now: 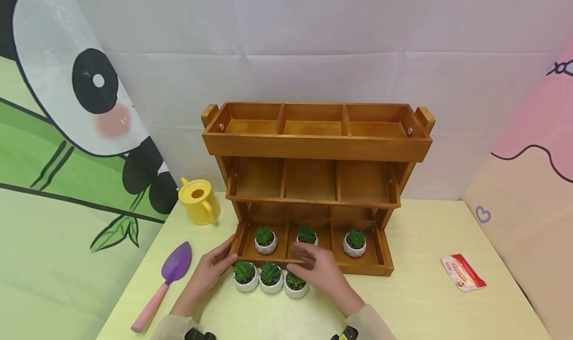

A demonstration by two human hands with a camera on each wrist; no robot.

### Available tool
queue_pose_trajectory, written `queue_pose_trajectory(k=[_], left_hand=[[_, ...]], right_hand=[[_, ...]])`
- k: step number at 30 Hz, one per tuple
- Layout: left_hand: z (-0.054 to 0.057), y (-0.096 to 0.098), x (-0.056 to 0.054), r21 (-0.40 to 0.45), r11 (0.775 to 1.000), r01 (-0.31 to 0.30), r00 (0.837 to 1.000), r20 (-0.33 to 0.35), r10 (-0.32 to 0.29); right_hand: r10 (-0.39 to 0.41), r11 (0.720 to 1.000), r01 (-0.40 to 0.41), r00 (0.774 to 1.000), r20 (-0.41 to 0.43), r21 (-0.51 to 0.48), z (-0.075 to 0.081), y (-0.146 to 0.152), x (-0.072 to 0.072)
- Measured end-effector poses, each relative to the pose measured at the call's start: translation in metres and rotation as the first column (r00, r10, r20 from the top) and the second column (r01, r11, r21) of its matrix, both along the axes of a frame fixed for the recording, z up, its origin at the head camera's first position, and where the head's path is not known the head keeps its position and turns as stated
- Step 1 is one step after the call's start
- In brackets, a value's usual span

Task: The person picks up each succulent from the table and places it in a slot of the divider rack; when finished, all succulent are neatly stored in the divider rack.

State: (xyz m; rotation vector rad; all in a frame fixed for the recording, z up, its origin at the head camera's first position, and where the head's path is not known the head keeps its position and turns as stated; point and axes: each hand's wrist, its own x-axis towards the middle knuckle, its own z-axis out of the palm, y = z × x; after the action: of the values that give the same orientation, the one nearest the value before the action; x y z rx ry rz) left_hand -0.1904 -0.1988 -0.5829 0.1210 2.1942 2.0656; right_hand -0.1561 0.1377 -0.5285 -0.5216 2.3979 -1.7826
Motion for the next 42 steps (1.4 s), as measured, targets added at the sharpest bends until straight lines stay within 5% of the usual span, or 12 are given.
queue_pose_trajectory(k=[19, 31, 42], left_hand=[[-0.003, 0.0, -0.001, 0.057, 0.998, 0.012, 1.0, -0.005, -0.012], [-0.002, 0.0, 0.0, 0.053, 0.999, 0.007, 1.0, -0.006, -0.007], [-0.002, 0.0, -0.001, 0.042, 0.999, 0.01, 1.0, -0.012, -0.009]], right_hand=[[-0.1, 0.995, 0.1, 0.995, 0.014, 0.016, -0.006, 0.023, 0.034], [-0.141, 0.987, 0.14, 0.99, 0.003, 0.082, -0.024, 0.027, 0.042], [-0.126, 0.991, 0.128, 0.991, -0.048, 0.045, -0.031, 0.022, 0.045]])
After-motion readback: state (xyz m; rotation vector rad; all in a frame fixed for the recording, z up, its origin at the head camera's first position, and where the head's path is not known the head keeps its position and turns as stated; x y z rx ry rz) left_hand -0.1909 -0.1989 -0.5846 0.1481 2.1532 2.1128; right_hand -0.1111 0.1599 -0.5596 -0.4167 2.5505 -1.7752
